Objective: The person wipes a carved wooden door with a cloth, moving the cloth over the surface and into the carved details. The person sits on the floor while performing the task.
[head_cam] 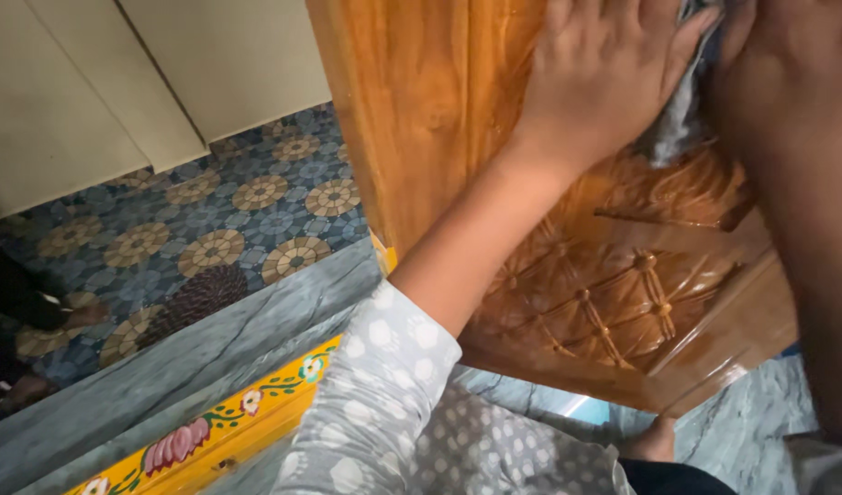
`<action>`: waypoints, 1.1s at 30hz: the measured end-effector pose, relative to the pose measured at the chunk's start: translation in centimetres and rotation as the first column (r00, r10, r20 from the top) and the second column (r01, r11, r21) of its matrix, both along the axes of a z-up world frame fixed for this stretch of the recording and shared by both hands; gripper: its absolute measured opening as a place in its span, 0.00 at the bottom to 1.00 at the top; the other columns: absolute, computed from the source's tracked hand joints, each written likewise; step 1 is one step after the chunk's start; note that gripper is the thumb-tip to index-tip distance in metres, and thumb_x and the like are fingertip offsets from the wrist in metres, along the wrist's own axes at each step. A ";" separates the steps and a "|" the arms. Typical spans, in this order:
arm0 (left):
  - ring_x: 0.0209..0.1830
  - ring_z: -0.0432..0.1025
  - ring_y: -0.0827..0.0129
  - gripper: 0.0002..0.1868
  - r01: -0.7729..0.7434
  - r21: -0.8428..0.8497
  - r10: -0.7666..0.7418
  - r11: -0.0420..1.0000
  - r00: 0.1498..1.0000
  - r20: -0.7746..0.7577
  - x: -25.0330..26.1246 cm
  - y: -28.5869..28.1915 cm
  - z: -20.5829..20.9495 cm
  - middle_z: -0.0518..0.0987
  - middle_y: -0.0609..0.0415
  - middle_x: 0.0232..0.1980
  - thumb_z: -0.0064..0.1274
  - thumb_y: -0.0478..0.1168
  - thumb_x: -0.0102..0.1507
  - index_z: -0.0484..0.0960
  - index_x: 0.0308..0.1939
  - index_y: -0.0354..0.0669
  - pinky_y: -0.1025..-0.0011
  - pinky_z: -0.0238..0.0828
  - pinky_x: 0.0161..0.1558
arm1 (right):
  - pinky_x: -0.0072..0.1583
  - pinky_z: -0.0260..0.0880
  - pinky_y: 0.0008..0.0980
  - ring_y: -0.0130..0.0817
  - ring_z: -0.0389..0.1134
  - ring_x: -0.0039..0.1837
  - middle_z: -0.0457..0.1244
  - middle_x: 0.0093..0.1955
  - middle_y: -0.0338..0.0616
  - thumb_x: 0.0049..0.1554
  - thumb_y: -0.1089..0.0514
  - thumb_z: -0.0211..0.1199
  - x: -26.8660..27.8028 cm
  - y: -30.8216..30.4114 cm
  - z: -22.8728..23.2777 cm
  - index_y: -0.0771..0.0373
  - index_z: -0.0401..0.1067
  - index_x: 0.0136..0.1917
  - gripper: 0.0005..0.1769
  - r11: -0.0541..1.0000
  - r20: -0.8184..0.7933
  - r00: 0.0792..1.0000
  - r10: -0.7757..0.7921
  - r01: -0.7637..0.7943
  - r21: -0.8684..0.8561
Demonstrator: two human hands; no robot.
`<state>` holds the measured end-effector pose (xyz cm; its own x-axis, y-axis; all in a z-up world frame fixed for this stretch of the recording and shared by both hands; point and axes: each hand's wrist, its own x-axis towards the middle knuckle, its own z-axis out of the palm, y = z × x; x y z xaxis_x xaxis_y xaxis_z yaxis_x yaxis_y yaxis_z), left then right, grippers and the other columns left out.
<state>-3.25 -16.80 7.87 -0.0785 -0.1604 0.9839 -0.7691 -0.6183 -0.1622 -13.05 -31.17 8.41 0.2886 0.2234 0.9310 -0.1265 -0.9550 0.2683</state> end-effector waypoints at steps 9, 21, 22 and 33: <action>0.82 0.49 0.47 0.33 0.004 0.260 0.029 0.966 0.992 -0.124 -1.1 1.1 -10.0 0.54 0.44 0.82 0.40 0.50 0.76 0.54 0.80 0.36 0.45 0.40 0.83 | 0.77 0.57 0.57 0.70 0.53 0.80 0.40 0.84 0.72 0.71 0.58 0.51 -0.6 1.0 -10.0 0.71 0.46 0.85 0.34 0.997 -0.038 0.999 -0.035 0.038 0.074; 0.87 0.30 0.54 0.36 0.006 0.325 0.021 0.946 0.997 -0.077 -2.0 1.5 -28.8 0.39 0.48 0.87 0.44 0.53 0.76 0.55 0.85 0.46 0.48 0.29 0.85 | 0.76 0.51 0.69 0.65 0.59 0.76 0.60 0.73 0.63 0.51 0.57 0.61 -4.2 3.1 -24.0 0.72 0.66 0.70 0.34 0.994 -0.207 0.978 0.026 -0.003 0.109; 0.87 0.30 0.53 0.36 -0.004 0.365 0.040 0.931 0.995 -0.092 -2.2 1.6 -29.3 0.40 0.49 0.87 0.44 0.53 0.75 0.56 0.84 0.46 0.49 0.29 0.85 | 0.77 0.51 0.68 0.65 0.59 0.77 0.59 0.74 0.63 0.53 0.58 0.61 -4.7 3.0 -24.3 0.71 0.66 0.71 0.34 0.993 -0.231 0.972 0.038 -0.010 0.119; 0.80 0.55 0.48 0.40 -0.010 0.229 0.022 0.973 0.998 -0.050 -2.9 -3.3 -9.4 0.55 0.45 0.82 0.47 0.61 0.74 0.58 0.80 0.40 0.48 0.42 0.81 | 0.82 0.48 0.50 0.68 0.45 0.83 0.36 0.82 0.74 0.69 0.45 0.58 -4.3 -5.2 -10.5 0.73 0.29 0.83 0.50 0.970 -0.022 1.000 -0.013 0.018 0.241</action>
